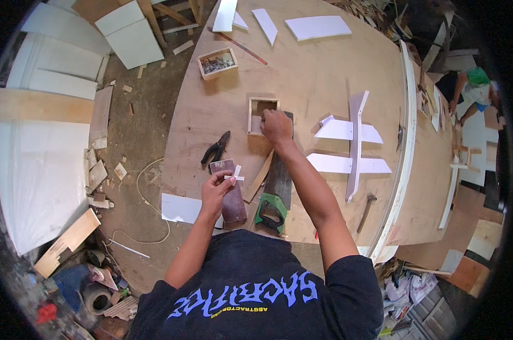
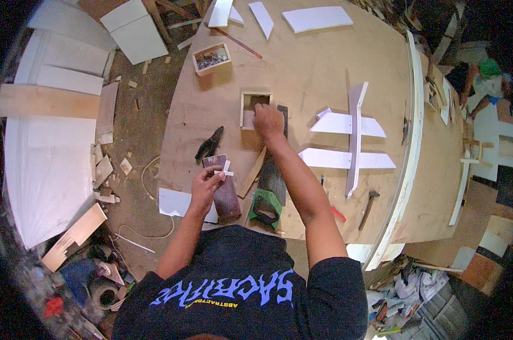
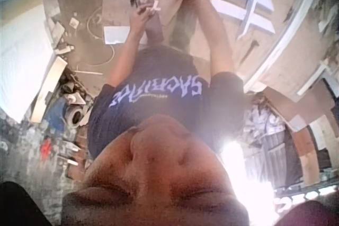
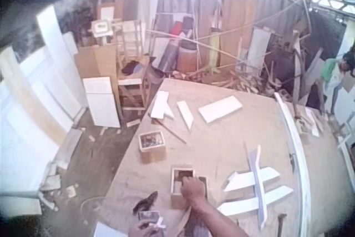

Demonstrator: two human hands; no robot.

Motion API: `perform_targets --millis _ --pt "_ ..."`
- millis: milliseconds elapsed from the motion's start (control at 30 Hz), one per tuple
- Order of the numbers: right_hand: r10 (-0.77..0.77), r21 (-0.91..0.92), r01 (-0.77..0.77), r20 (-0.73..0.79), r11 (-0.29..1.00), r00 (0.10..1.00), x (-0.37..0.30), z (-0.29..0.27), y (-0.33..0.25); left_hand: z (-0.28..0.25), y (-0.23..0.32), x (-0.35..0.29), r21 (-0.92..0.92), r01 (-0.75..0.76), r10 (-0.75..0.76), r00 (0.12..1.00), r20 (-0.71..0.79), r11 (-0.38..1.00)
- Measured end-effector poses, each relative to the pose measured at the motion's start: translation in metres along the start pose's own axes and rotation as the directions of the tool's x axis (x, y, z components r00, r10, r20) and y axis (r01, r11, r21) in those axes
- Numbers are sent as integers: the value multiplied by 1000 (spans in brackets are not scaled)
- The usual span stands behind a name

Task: The person is crafting a wooden airplane model by sanding small wooden pieces and using a hammer to tap components into place.

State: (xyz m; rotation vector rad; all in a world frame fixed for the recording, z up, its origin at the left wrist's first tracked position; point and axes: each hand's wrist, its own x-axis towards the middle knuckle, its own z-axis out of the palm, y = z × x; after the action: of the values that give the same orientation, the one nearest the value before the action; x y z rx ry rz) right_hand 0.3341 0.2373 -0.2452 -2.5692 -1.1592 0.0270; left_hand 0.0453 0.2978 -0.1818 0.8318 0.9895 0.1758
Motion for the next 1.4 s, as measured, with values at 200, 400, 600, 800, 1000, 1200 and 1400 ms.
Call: perform_targets --millis 200,400,600,800,1000,1200,1400 --pt "365 735 -235 -19 636 931 -91 -67 -28 4 8 -18 87 -45 33 990 135 995" --pt "550 927 -369 271 73 790 -269 -113 -81 15 -6 -51 350 -122 -30 916 401 929" --pt "750 965 -256 209 -54 627 -360 -127 -108 34 -80 -75 436 -113 -157 829 537 893" --pt "813 898 -389 64 206 578 -419 -134 -84 67 -116 -119 451 -109 -193 798 571 886" --pt "803 926 -355 110 132 586 -449 -143 -13 121 -165 -131 465 -44 -199 864 461 884" --pt "749 889 -436 192 142 634 -483 -148 86 187 -249 -135 433 -154 -69 888 455 888" --pt "734 853 -445 115 273 670 -509 -148 175 261 -315 -139 464 -309 57 875 480 830"
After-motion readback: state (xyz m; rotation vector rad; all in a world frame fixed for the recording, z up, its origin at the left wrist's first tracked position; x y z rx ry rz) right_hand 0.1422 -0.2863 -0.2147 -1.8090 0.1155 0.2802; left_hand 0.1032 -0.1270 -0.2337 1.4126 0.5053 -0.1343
